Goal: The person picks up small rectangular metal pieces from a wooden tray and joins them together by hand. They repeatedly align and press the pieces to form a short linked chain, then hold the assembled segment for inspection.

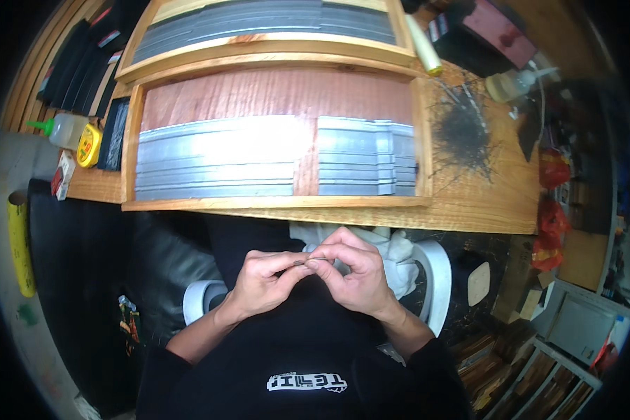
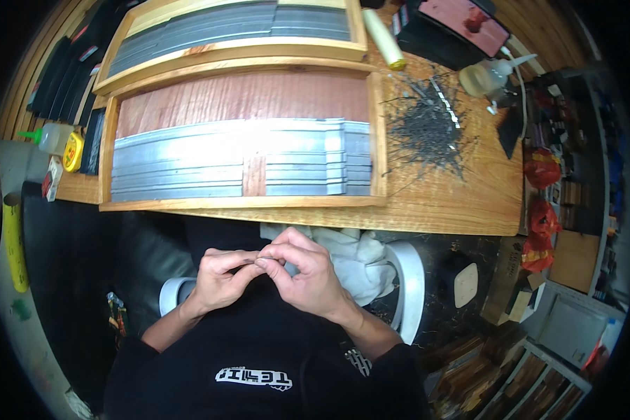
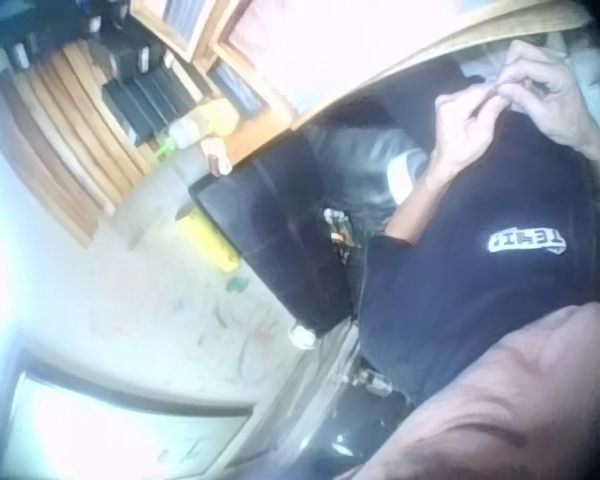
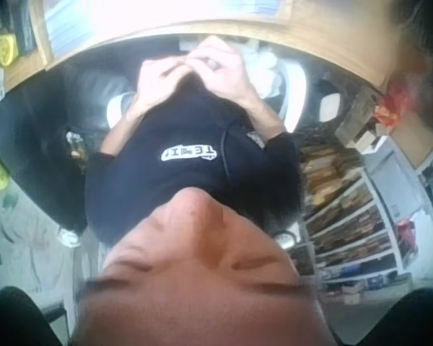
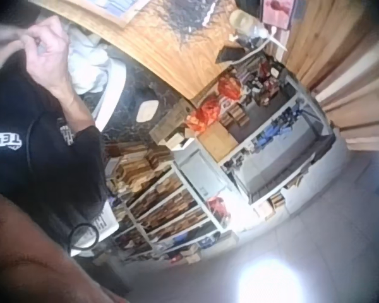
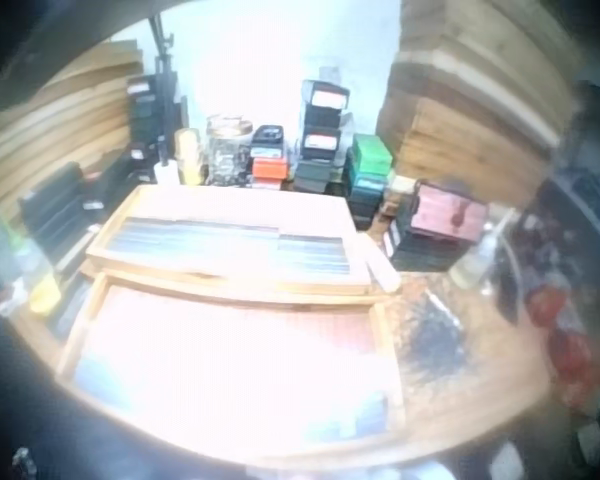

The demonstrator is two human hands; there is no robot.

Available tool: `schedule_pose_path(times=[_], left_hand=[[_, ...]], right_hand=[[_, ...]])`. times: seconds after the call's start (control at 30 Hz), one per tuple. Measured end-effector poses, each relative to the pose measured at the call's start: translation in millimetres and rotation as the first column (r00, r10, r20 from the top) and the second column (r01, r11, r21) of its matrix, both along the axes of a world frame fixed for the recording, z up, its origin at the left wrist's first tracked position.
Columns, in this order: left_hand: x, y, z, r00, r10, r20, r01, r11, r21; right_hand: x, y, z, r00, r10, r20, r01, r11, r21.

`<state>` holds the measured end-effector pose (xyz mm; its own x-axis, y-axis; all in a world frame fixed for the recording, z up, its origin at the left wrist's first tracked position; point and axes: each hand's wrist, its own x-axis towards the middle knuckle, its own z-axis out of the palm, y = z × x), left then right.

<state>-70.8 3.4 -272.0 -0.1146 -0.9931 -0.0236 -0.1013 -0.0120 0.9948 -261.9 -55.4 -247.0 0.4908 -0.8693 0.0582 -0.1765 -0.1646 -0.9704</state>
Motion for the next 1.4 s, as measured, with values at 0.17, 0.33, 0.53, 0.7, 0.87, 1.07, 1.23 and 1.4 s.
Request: schedule_pose_path(times=[0.17,0.33,0.53,0.7,0.87,1.07,1.23,1.4], left_hand=[[-1.8,-1.5,0.1,0.993,0.107,-0.050,-0.113,0.983,-0.145],[-7.8,-16.4,5.9,1.000,0.011,0.024,-0.005,0.970,-0.242],[-4.3,-28.7,31.5,0.995,0.026,0.099,0.003,0.958,-0.287],[-7.7,-39.9,55.1,0.996,-0.078,0.041,0.086,0.961,-0.264],[0.8,-51.2,65.4,0.976,-0.030,0.216,0.115,0.912,-0.393],[6.9,-66.0,56.3,0.963,0.012,0.268,0.123,0.868,-0.482],[1.0,-68.6,57.6,0.976,0.023,0.216,0.077,0.893,-0.443],[6.4,-70.4,64.5,0.978,-0.025,0.206,0.103,0.921,-0.376]], right_hand=[[-36.9,-18.8,68.1,0.980,-0.146,-0.136,0.083,0.919,-0.386],[-81.4,-68.0,122.6,0.722,-0.569,-0.393,0.094,0.644,-0.759],[-75.6,-58.1,118.0,0.836,-0.416,-0.359,0.082,0.740,-0.667],[-28.0,-41.6,90.8,0.991,0.123,-0.061,-0.134,0.963,-0.235],[-6.4,-38.7,58.7,0.984,0.097,0.150,-0.061,0.971,-0.229],[3.4,-51.0,44.8,0.981,0.105,0.160,-0.028,0.906,-0.422],[3.3,-54.8,48.8,0.989,0.060,0.132,-0.001,0.913,-0.409],[6.4,-55.1,52.9,0.996,0.044,0.074,-0.002,0.868,-0.496]])
